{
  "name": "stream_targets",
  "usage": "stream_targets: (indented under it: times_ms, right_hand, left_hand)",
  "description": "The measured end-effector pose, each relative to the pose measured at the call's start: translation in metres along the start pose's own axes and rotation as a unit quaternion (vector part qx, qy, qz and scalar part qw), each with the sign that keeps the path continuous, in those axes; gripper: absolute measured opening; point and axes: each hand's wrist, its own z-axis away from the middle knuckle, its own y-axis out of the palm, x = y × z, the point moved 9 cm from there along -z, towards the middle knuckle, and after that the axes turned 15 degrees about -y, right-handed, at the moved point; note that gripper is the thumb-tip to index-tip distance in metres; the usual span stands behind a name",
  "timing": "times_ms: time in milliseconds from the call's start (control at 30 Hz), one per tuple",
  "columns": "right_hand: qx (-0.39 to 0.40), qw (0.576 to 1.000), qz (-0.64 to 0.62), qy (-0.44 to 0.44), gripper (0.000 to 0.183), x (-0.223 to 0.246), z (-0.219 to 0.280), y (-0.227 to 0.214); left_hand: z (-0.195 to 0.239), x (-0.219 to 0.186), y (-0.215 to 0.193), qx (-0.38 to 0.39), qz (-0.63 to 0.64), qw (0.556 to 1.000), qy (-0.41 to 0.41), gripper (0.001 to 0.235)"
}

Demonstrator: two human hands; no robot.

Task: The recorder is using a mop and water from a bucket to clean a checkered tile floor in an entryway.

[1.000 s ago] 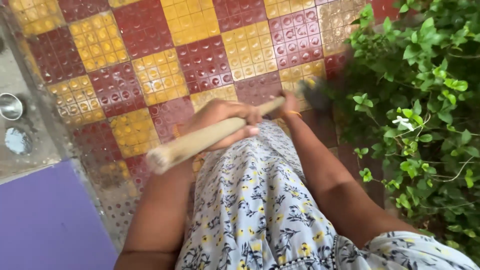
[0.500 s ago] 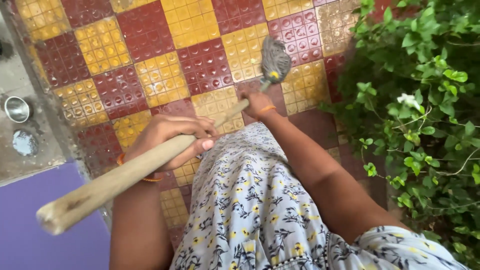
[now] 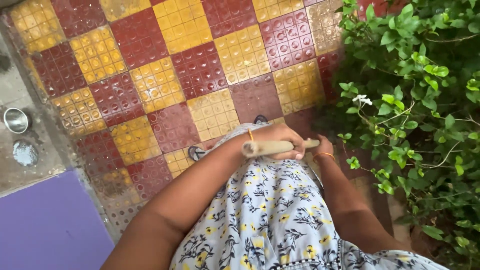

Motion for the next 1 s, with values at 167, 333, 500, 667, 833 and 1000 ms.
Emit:
stream_targets:
  times_ms: [167,333,500,667,833,1000]
  right_hand:
    - [0.036,0.999,-0.009,0.033,0.079,0.027,-0.014,-0.001]
    - [0.024,0.995,-0.089,-0.029,0.046,0.108,-0.064,0.027]
    - [0.058,0.971,-0.058,-0.223,0.039,0.282,-0.098,0.049]
    - [0.115,0.928,-0.056,-0.350,0.030,0.425,-0.104,0.089]
    - [0.247,0.872,-0.051,-0.419,0.024,0.492,-0.086,0.100]
    - [0.269,0.869,0.064,-0.410,0.029,0.459,-0.076,0.063]
  left_hand:
    - [-0.002,0.020,-0.023,-0.037,0.028,0.999,-0.006,0.024]
    - [0.058,-0.021,-0.087,-0.120,0.031,0.990,-0.067,0.032]
    - [0.130,-0.067,-0.124,-0.218,-0.091,0.965,-0.112,0.021]
    - [0.174,-0.139,-0.144,-0.301,-0.172,0.926,-0.148,0.015]
    - [0.196,-0.140,-0.154,-0.347,-0.177,0.893,-0.224,0.012]
    - [0.203,-0.122,-0.152,-0.344,-0.130,0.909,-0.196,0.014]
